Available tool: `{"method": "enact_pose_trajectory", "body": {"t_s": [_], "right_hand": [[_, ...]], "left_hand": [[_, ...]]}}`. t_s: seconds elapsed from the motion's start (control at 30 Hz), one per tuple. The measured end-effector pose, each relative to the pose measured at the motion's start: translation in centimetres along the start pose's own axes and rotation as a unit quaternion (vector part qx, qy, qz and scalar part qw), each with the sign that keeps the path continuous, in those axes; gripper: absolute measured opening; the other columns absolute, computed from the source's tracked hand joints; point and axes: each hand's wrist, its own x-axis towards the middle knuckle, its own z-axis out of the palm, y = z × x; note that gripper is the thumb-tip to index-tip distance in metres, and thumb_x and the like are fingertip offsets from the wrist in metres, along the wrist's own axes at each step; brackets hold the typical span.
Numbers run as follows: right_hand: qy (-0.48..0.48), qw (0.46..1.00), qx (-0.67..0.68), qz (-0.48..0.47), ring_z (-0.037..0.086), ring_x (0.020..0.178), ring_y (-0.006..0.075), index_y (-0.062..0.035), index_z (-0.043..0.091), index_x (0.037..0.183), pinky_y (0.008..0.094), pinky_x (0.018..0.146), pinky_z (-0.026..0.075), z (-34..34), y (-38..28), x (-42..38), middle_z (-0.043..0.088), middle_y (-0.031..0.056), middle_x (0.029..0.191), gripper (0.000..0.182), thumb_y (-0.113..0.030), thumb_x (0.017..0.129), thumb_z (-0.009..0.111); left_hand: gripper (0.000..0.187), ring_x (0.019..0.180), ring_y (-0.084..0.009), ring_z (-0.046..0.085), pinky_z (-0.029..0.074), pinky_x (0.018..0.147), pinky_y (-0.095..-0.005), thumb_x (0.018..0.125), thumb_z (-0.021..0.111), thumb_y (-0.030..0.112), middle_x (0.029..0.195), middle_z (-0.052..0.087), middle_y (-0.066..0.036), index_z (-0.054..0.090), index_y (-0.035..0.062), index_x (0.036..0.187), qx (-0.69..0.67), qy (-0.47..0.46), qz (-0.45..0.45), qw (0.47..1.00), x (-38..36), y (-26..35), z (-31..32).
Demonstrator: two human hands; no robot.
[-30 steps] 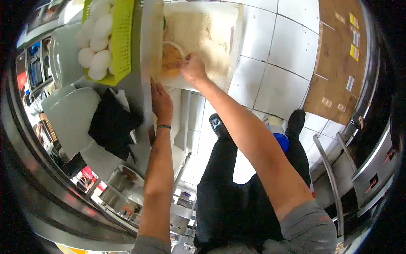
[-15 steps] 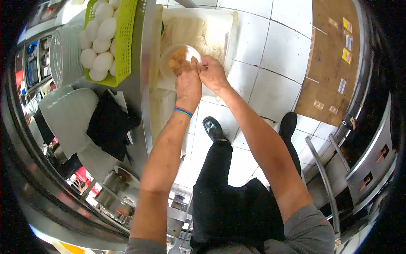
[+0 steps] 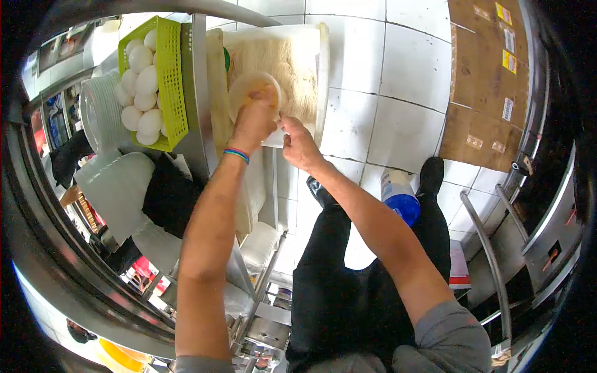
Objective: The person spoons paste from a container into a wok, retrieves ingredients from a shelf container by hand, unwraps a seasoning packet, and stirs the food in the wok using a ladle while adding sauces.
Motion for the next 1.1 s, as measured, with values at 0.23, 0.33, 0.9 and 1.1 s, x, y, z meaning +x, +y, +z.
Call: {"method": "enact_pose_trajectory", "body": {"t_s": [0.23, 0.33, 0.9, 1.1], "right_hand": [[0.020, 0.998, -0.043, -0.050, 0.059, 0.115, 0.0453, 0.0016, 0.044, 0.144, 0.0451, 0.101, 0.050, 0.5, -0.2, -0.6, 0.057, 0.0221, 0.129, 0.059, 0.012, 0.086, 0.052], [0.059, 0.995, -0.053, -0.059, 0.055, 0.119, 0.0439, 0.0018, 0.046, 0.143, 0.0445, 0.102, 0.049, -0.2, -1.5, -0.8, 0.053, 0.0200, 0.133, 0.060, 0.013, 0.084, 0.054], [0.063, 0.905, -0.392, -0.150, 0.058, 0.104, 0.0309, 0.0025, 0.066, 0.100, 0.0449, 0.087, 0.048, 4.0, -1.2, 1.3, 0.061, 0.0194, 0.105, 0.020, -0.006, 0.084, 0.058], [0.003, 0.906, -0.421, -0.049, 0.063, 0.097, 0.0344, 0.0014, 0.069, 0.094, 0.0462, 0.072, 0.053, 5.5, 0.0, 4.0, 0.066, 0.0211, 0.100, 0.016, -0.005, 0.083, 0.058]], "left_hand": [[0.038, 0.095, -0.0422, 0.068, 0.056, 0.082, -0.0470, 0.073, 0.075, 0.007, 0.101, 0.071, -0.021, 0.066, 0.0025, 0.109, -0.034, -0.038, 0.036, 0.998, 0.0, -0.2, -2.1], [0.032, 0.088, -0.0395, 0.070, 0.056, 0.079, -0.0465, 0.077, 0.073, 0.010, 0.094, 0.070, -0.023, 0.065, 0.0007, 0.107, -0.077, -0.057, 0.068, 0.993, 0.6, -2.2, -2.3], [0.027, 0.082, -0.0189, 0.068, 0.055, 0.077, -0.0380, 0.078, 0.072, 0.005, 0.092, 0.076, -0.018, 0.073, -0.0041, 0.104, -0.201, -0.138, 0.023, 0.970, 2.8, -3.0, -1.6], [0.023, 0.081, -0.0200, 0.069, 0.056, 0.075, -0.0370, 0.081, 0.073, 0.008, 0.088, 0.076, -0.015, 0.074, -0.0035, 0.101, -0.180, -0.143, 0.041, 0.972, 3.2, -2.2, -2.5]]}}
